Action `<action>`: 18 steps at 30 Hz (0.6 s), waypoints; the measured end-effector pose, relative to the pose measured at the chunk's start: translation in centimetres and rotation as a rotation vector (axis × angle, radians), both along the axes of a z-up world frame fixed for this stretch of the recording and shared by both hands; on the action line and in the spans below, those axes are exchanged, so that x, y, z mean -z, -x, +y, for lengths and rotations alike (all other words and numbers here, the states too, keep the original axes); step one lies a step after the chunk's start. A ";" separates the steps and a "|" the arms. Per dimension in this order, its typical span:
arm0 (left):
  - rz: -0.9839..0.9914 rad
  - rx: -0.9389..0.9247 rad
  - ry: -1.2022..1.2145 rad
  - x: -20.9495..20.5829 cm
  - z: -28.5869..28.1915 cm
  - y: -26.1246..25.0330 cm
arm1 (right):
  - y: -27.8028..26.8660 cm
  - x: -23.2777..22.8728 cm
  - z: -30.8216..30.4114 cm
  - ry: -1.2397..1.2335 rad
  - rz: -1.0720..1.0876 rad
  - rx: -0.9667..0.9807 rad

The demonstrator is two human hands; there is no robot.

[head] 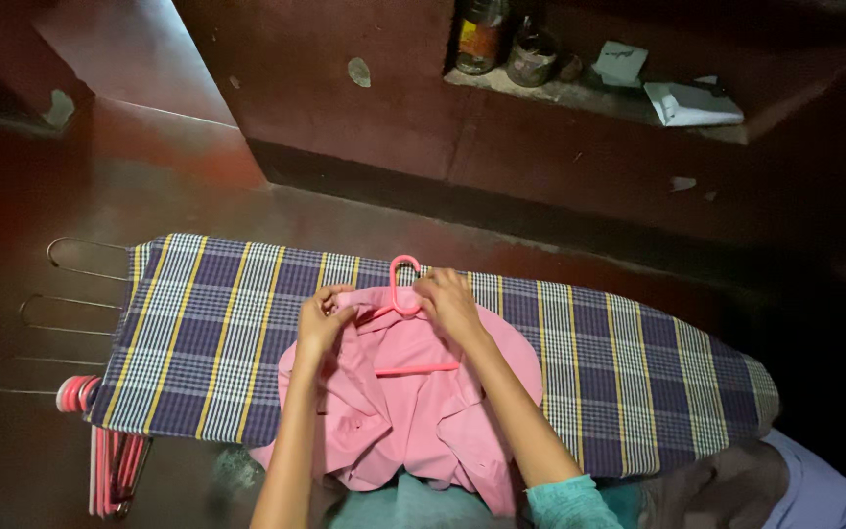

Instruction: The person picks up a pink shirt from a pile of clothes, places it on a hanger, and buttons it up on an ironing board. The person then hangs the shirt on a clothes rack.

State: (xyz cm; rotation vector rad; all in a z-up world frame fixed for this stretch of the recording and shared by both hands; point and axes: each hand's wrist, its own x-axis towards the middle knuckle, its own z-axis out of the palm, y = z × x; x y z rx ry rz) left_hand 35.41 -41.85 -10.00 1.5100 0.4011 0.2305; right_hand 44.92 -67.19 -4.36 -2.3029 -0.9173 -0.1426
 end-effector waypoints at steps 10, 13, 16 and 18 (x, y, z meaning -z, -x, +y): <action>-0.089 -0.083 -0.215 -7.1 -3.9 1.4 | 0.2 -2.4 0.4 0.070 -0.267 -0.130; -0.163 -0.096 -0.222 -10.7 -5.6 1.9 | 0.0 -4.6 -1.0 -0.048 -0.252 -0.045; -0.315 -0.060 -0.311 -12.3 -7.6 3.3 | 0.8 -6.2 -2.0 -0.025 -0.294 -0.004; -0.227 -0.108 -0.366 -11.5 -9.3 4.2 | 1.4 -6.5 -2.6 -0.014 -0.264 0.068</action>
